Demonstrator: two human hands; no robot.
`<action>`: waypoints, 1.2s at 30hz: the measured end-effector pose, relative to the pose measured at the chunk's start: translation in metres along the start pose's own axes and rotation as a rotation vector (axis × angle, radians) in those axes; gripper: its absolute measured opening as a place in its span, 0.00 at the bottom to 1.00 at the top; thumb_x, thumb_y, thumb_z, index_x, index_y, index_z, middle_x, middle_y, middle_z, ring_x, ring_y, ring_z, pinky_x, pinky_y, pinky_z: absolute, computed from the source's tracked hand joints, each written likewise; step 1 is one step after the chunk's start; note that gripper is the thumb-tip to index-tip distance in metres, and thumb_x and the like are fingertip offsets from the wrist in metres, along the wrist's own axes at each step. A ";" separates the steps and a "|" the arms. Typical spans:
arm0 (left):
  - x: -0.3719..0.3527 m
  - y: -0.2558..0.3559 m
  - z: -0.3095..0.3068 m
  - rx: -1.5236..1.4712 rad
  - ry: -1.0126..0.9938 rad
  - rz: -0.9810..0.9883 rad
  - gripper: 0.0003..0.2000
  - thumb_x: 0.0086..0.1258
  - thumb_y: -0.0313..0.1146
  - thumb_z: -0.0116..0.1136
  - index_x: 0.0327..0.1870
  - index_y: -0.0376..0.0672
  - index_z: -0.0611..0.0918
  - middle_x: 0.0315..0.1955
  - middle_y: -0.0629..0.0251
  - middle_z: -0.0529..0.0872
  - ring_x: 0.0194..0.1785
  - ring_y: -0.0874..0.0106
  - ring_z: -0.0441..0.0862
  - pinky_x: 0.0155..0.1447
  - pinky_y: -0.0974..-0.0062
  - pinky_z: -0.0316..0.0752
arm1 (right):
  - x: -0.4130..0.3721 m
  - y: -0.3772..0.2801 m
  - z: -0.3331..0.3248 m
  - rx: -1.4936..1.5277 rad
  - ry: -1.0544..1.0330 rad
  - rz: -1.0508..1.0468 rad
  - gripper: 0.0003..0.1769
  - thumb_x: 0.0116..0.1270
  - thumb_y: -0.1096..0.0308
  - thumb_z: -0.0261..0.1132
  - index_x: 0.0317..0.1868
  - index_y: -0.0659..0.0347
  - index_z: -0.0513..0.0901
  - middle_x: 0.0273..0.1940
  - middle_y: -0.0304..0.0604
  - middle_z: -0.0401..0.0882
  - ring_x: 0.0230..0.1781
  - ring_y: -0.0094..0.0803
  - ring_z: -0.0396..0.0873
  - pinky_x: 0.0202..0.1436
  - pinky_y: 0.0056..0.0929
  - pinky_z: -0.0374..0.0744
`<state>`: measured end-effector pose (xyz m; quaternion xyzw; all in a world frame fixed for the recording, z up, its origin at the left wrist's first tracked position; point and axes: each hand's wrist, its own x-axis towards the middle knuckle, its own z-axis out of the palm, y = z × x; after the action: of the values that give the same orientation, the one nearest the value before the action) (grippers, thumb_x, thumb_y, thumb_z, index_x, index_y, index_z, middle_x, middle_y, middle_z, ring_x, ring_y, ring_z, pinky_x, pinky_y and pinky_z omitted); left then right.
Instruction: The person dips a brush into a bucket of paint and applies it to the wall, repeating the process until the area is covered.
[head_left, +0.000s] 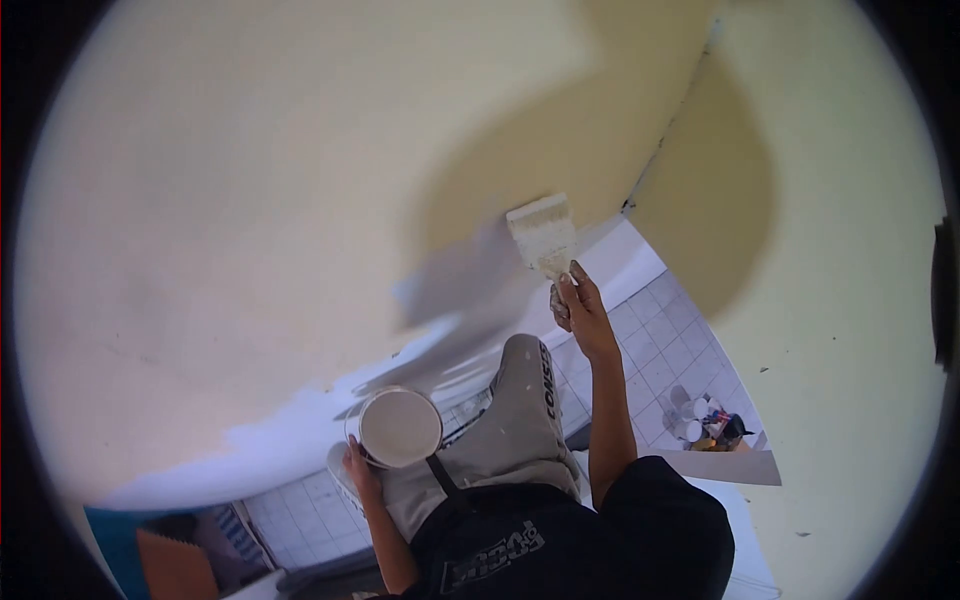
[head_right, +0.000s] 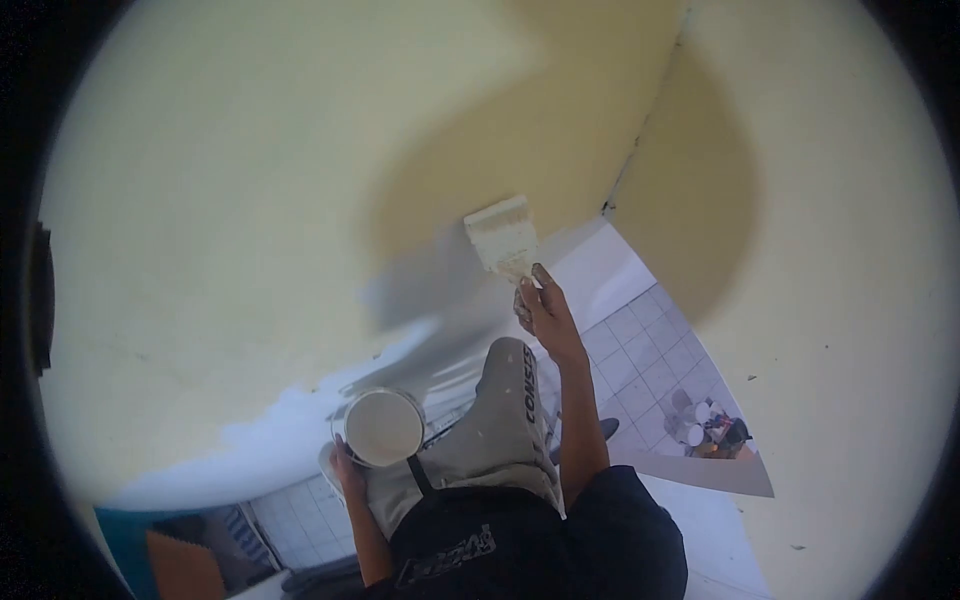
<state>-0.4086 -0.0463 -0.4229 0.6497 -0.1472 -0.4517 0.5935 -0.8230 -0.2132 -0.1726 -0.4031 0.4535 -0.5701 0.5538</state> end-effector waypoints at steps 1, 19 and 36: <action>-0.001 0.003 0.004 0.010 -0.008 0.010 0.21 0.73 0.51 0.53 0.28 0.42 0.76 0.22 0.73 0.75 0.27 0.79 0.70 0.34 0.77 0.68 | 0.004 -0.002 -0.009 -0.004 -0.046 -0.047 0.10 0.78 0.62 0.50 0.41 0.58 0.73 0.22 0.28 0.60 0.20 0.14 0.57 0.21 0.15 0.58; -0.012 0.014 0.014 0.114 0.062 0.049 0.23 0.74 0.53 0.51 0.21 0.48 0.69 0.18 0.77 0.66 0.23 0.82 0.62 0.28 0.79 0.58 | 0.025 0.047 -0.028 -0.089 0.108 0.021 0.18 0.73 0.52 0.58 0.31 0.57 0.75 0.20 0.25 0.62 0.16 0.10 0.55 0.16 0.13 0.54; -0.002 0.000 0.005 0.043 0.052 0.065 0.22 0.74 0.52 0.51 0.22 0.48 0.70 0.19 0.77 0.67 0.24 0.82 0.63 0.29 0.77 0.59 | 0.029 0.049 -0.022 -0.176 0.149 -0.074 0.17 0.74 0.54 0.57 0.32 0.56 0.76 0.19 0.25 0.63 0.16 0.09 0.56 0.18 0.13 0.55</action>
<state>-0.4137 -0.0480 -0.4210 0.6687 -0.1623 -0.4117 0.5975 -0.8335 -0.2392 -0.2267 -0.4232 0.5264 -0.5765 0.4598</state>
